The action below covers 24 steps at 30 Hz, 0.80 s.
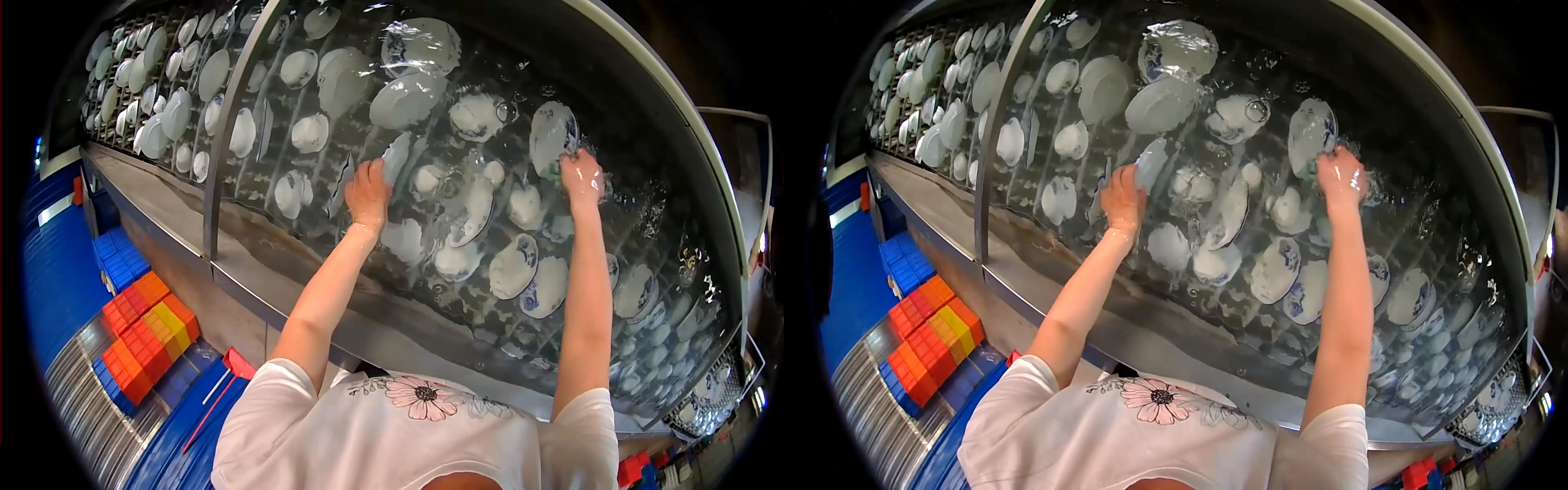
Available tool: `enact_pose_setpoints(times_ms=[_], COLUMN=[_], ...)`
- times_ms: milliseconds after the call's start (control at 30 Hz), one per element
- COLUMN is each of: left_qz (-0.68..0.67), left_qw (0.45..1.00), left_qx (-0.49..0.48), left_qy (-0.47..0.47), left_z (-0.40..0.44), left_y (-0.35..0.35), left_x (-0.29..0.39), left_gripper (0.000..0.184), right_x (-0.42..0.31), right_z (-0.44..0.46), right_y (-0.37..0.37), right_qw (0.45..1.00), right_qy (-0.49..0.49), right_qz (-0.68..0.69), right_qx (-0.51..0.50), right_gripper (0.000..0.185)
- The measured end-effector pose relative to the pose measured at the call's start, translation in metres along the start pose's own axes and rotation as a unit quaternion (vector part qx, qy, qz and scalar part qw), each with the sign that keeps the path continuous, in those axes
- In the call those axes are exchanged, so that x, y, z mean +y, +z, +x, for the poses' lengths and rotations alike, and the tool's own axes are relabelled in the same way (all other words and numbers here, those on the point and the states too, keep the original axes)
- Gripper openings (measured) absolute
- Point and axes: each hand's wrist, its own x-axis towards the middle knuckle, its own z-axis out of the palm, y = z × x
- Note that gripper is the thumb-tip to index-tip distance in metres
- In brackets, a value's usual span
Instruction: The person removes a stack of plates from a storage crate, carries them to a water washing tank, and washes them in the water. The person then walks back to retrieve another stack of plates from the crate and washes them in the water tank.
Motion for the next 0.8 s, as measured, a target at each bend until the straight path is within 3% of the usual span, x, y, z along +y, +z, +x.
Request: enact_pose_setpoints(times_ms=[100, 167, 200, 233, 300, 433, 500, 533, 567, 633, 667, 800], left_qz=[0.087, 0.079, 0.069, 0.070, 0.076, 0.072, 0.020, -0.016, -0.016, -0.154, -0.201, -0.311], left_qw=[0.995, 0.997, 0.998, 0.998, 0.994, 0.997, 0.999, 1.000, 1.000, 0.986, 0.979, 0.949], left_qx=[-0.054, -0.027, -0.005, -0.002, 0.062, 0.010, -0.034, 0.013, 0.011, -0.036, 0.008, 0.029], left_qy=[-0.019, -0.006, 0.007, 0.007, 0.051, 0.020, -0.036, -0.021, -0.022, -0.049, 0.017, -0.045], left_z=[0.002, 0.006, 0.007, 0.010, 0.011, 0.000, -0.012, -0.019, -0.024, -0.034, -0.037, -0.028], left_y=[0.019, 0.008, 0.002, -0.002, -0.005, -0.017, -0.025, -0.025, -0.030, -0.045, -0.046, -0.057], left_x=[-0.005, 0.006, 0.010, 0.011, 0.012, 0.002, -0.006, -0.011, -0.009, -0.006, -0.005, 0.024], left_gripper=[0.044, 0.045, 0.047, 0.047, 0.047, 0.043, 0.038, 0.034, 0.034, 0.031, 0.027, 0.027], right_x=[-0.012, -0.004, -0.010, 0.034, -0.037, -0.025, -0.020, 0.006, 0.009, 0.015, 0.021, 0.040], right_z=[0.003, 0.019, 0.014, 0.053, 0.009, -0.019, -0.034, -0.036, -0.046, -0.068, -0.076, -0.099], right_y=[0.014, 0.044, 0.053, 0.125, 0.045, 0.039, 0.034, 0.062, 0.062, 0.059, 0.062, 0.073], right_qw=[0.999, 0.998, 0.997, 0.981, 0.988, 0.990, 0.977, 0.967, 0.967, 0.964, 0.964, 0.953], right_qy=[0.004, 0.013, -0.022, -0.134, 0.051, -0.056, 0.004, -0.055, -0.054, 0.004, 0.003, 0.041], right_qz=[-0.050, -0.028, -0.065, -0.137, -0.058, -0.023, 0.161, 0.241, 0.240, 0.265, 0.267, 0.289], right_qx=[-0.006, -0.055, -0.043, -0.028, -0.136, -0.127, -0.141, -0.060, -0.062, -0.008, -0.009, -0.080], right_gripper=[0.031, 0.032, 0.036, 0.042, 0.048, 0.054, 0.057, 0.060, 0.060, 0.062, 0.062, 0.061])
